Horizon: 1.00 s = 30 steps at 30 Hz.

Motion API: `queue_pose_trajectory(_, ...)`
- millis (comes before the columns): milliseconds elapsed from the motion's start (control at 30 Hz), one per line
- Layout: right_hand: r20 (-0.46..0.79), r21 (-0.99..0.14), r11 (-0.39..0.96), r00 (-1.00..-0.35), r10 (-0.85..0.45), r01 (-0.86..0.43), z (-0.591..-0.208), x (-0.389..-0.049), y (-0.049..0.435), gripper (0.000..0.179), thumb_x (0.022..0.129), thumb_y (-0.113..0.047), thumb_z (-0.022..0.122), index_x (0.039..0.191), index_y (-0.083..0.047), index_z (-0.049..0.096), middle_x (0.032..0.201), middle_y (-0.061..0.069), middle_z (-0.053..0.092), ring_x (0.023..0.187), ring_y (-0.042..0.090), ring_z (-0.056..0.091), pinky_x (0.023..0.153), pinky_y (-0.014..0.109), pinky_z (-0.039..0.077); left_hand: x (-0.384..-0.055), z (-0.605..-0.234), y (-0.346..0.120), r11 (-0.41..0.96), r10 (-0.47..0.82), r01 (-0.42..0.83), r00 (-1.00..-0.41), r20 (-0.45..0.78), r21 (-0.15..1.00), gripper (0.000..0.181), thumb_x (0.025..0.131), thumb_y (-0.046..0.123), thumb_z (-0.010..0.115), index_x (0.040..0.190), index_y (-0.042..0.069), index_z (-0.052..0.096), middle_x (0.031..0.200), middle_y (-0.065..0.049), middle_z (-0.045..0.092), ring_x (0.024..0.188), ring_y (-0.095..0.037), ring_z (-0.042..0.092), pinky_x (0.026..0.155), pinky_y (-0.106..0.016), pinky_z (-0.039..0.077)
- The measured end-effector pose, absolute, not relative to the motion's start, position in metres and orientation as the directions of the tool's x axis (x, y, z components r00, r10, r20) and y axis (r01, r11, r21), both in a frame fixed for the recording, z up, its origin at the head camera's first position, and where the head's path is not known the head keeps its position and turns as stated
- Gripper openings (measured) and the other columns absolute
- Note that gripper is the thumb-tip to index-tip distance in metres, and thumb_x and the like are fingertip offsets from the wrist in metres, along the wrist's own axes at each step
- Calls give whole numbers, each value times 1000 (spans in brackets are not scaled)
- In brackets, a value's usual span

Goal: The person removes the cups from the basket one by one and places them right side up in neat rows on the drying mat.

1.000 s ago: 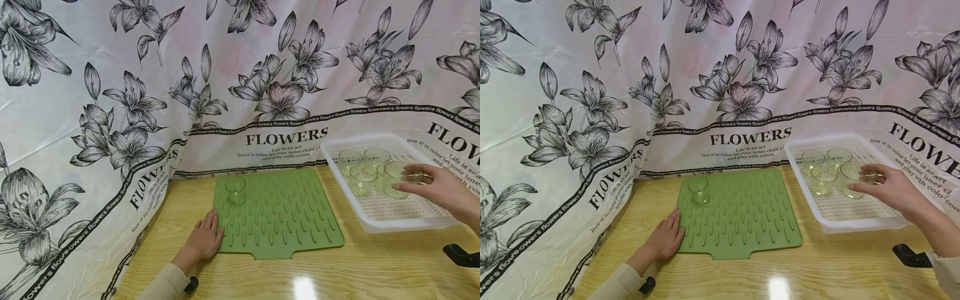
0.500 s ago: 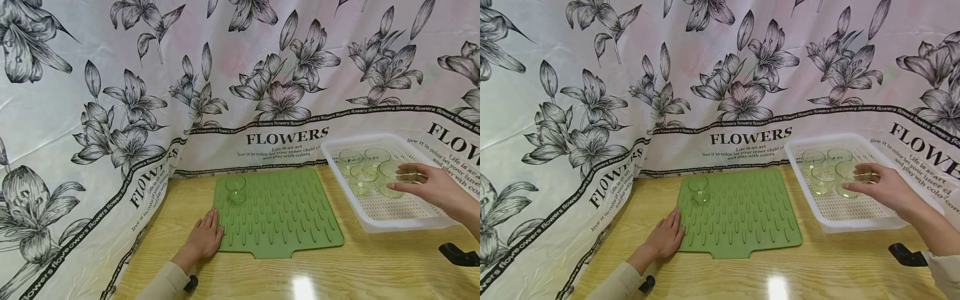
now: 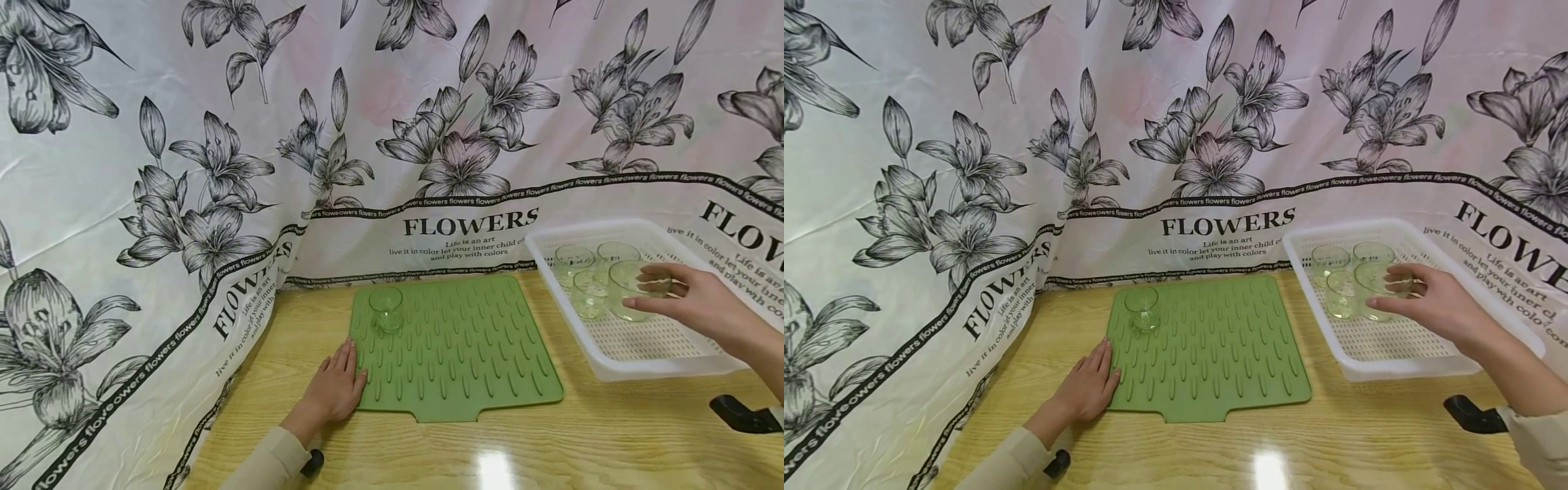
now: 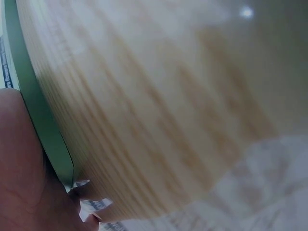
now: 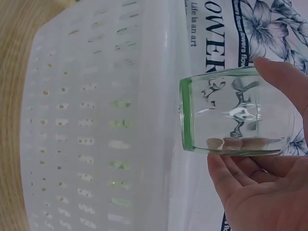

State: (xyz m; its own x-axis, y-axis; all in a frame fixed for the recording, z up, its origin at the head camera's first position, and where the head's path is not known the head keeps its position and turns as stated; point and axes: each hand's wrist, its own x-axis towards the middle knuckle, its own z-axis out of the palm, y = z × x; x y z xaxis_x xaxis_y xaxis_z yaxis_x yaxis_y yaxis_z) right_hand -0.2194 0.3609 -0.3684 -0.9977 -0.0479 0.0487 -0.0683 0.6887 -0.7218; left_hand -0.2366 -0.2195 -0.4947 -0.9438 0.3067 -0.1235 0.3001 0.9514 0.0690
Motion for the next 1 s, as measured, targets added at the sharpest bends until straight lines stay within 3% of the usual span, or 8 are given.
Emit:
queue_pose_trajectory(267,35,-717,693,-997,-67,-72,-365,-221,357,81,99,-34,71,152,12,29,147,40,37,128,59,41,84,49,57,-235,-492,-218,952,305,298,-944,-123,70,67,113,42,26,162,-2,18,170,-17,11,156,-33,18,123,-54,22)
queue_pose_trajectory(567,29,-735,674,-996,-83,-77,-362,-223,349,87,99,-33,71,156,12,23,151,40,34,132,61,37,95,65,47,-235,-491,-219,950,310,301,-942,-130,80,67,113,42,26,162,-3,18,170,-18,11,156,-35,18,123,-55,22)
queue_pose_trajectory(667,33,-741,667,-996,-87,-83,-360,-225,347,84,99,-33,71,155,11,26,150,40,36,132,61,38,90,40,57,-235,-493,-220,950,312,305,-942,-124,72,68,113,44,24,162,-2,17,171,-17,11,156,-34,18,123,-55,22)
queue_pose_trajectory(733,34,-739,668,-995,-92,-87,-359,-225,346,84,99,-33,72,154,11,27,149,40,37,131,60,39,88,36,57,-235,-492,-219,950,310,303,-942,-126,70,67,113,43,25,162,-2,18,170,-17,11,156,-34,18,123,-55,23)
queue_pose_trajectory(800,34,-737,670,-995,-96,-90,-359,-226,345,82,98,-33,72,153,11,28,149,39,38,131,60,40,80,22,53,-234,-489,-218,951,308,302,-942,-133,67,67,113,42,26,162,-2,19,170,-17,11,156,-34,19,123,-54,23)
queue_pose_trajectory(900,26,-735,672,-994,-106,-91,-358,-225,342,83,99,-33,71,153,11,28,149,39,38,132,60,40,82,30,55,-232,-485,-216,951,307,301,-941,-141,67,66,113,40,28,162,-3,19,170,-18,12,156,-34,20,123,-54,24)
queue_pose_trajectory(967,26,-736,670,-993,-112,-95,-357,-225,341,82,99,-33,71,153,11,28,149,38,39,132,60,40,78,21,51,-232,-485,-216,951,308,302,-941,-140,66,66,113,41,28,162,-3,19,170,-18,12,156,-34,20,123,-54,24)
queue_pose_trajectory(1000,24,-737,669,-993,-116,-96,-357,-225,340,81,99,-33,71,153,10,29,148,38,39,132,59,41,81,24,53,-233,-485,-217,951,308,301,-941,-139,67,66,113,40,28,162,-3,19,170,-18,13,156,-34,20,123,-54,24)
